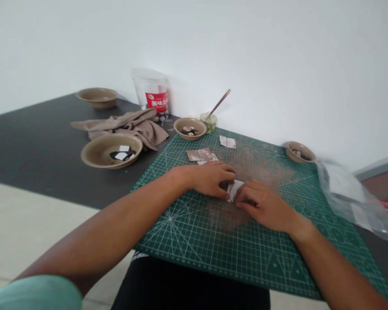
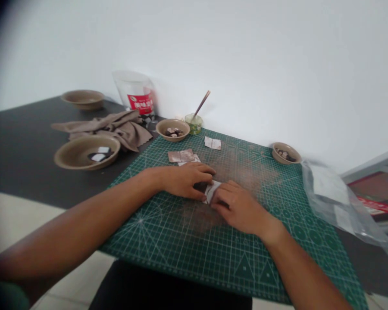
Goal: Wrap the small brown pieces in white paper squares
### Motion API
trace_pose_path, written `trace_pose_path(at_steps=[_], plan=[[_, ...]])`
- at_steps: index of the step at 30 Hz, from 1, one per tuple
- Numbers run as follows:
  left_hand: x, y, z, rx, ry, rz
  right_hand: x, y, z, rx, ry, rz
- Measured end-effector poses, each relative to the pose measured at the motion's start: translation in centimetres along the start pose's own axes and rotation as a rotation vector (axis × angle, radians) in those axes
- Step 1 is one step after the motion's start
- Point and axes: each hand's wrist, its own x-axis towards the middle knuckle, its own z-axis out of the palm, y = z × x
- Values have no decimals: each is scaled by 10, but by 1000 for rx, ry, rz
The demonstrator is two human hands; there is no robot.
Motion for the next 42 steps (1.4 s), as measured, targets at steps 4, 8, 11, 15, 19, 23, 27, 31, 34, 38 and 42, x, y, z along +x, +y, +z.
trace_pose_path(at_steps=[4,8,11,15,19,23,27,31,34,38,42], plan=[[0,-1,1,5,25,-5,5,7,-2,-155,90,133],[1,1,0,8,-2,-1,-3,9,-4,-13,-43,54],[1,1,-1,6,-10,1,-1,6,1,-3,11,46],[0,0,-1,-8,-5,-7,3,15,-1,-128,100,183],[1,0,-2,-16,-17,2,-4,12,-3,19,-18,120],[1,-1,-1,-6,-8,-3,-2,5,3,-7,2,63],[0,-1,-1,-16,-8,-13,-3,15,-5,-92,24,134],[0,1,-2,-19,-26,-14,-9,11,-4,39,-67,49],[0,1,-2,-17,-18,-20,-2,5,3,2,-11,37],[0,-1,-1,-30,-19,-15,3,11,1,-121,33,161],[0,-1,-1,-34,-20,-12,-3,7,0,-28,-41,91]])
